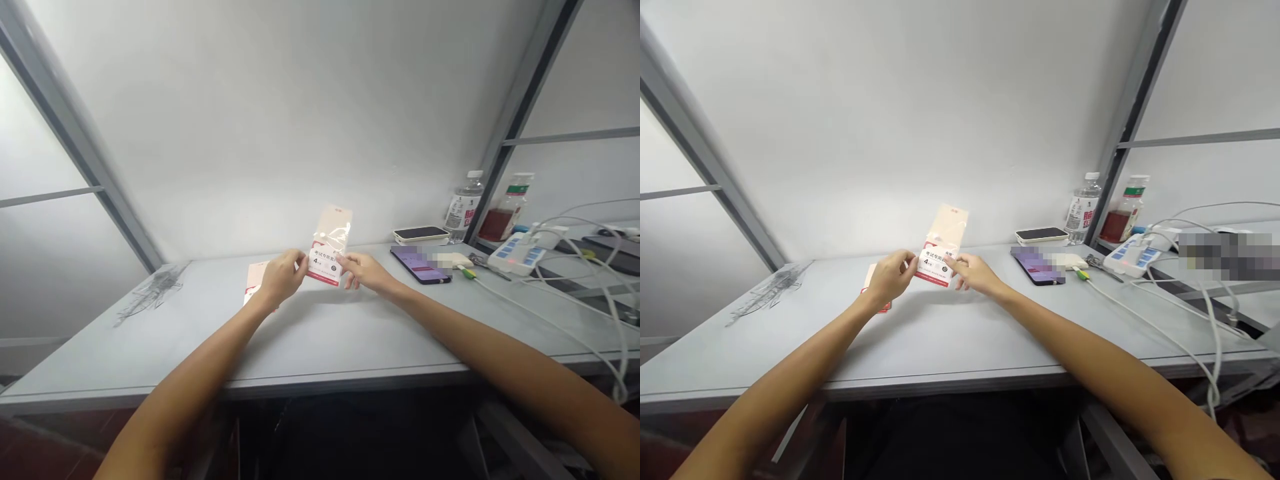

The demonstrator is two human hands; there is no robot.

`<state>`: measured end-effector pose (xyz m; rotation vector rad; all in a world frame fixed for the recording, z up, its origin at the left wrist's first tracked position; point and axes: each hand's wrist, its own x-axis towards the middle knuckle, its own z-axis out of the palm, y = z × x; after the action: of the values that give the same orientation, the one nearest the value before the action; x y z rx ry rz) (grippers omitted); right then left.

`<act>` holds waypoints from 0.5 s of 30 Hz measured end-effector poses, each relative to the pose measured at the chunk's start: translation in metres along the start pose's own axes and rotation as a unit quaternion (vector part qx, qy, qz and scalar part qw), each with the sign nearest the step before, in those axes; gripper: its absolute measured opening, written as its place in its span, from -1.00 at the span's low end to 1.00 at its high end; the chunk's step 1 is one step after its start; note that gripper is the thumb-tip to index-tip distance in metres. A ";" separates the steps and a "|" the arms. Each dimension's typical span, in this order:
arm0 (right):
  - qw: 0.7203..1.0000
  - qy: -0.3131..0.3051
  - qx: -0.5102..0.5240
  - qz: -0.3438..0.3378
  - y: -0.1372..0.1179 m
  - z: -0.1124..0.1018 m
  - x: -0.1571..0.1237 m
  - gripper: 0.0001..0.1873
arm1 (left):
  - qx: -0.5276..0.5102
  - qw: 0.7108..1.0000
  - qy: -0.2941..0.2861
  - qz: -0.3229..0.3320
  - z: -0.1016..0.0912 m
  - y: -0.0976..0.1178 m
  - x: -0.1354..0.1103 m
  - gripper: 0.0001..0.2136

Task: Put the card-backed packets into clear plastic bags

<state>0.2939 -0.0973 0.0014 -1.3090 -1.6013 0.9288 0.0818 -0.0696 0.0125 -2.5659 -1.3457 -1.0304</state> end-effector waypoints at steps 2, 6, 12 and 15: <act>0.995 0.015 0.099 -0.027 -0.002 -0.001 0.000 -0.55 | -0.032 0.999 -0.026 0.029 -0.002 0.002 -0.001 -0.75; 0.986 0.033 0.130 -0.097 -0.008 -0.004 -0.005 -0.65 | -0.037 0.995 -0.077 0.046 -0.004 0.012 -0.004 -0.72; 0.975 0.025 -0.036 -0.219 -0.017 0.006 -0.022 -0.79 | -0.007 1.000 -0.009 0.007 0.001 0.023 -0.006 -0.67; 0.958 0.026 -0.076 -0.275 -0.022 0.011 -0.028 -0.81 | 0.008 1.000 0.003 0.015 0.001 0.024 -0.007 -0.72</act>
<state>0.2784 -0.1289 0.0136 -0.8922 -1.8849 0.4314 0.0978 -0.0890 0.0130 -2.5620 -1.3039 -1.0177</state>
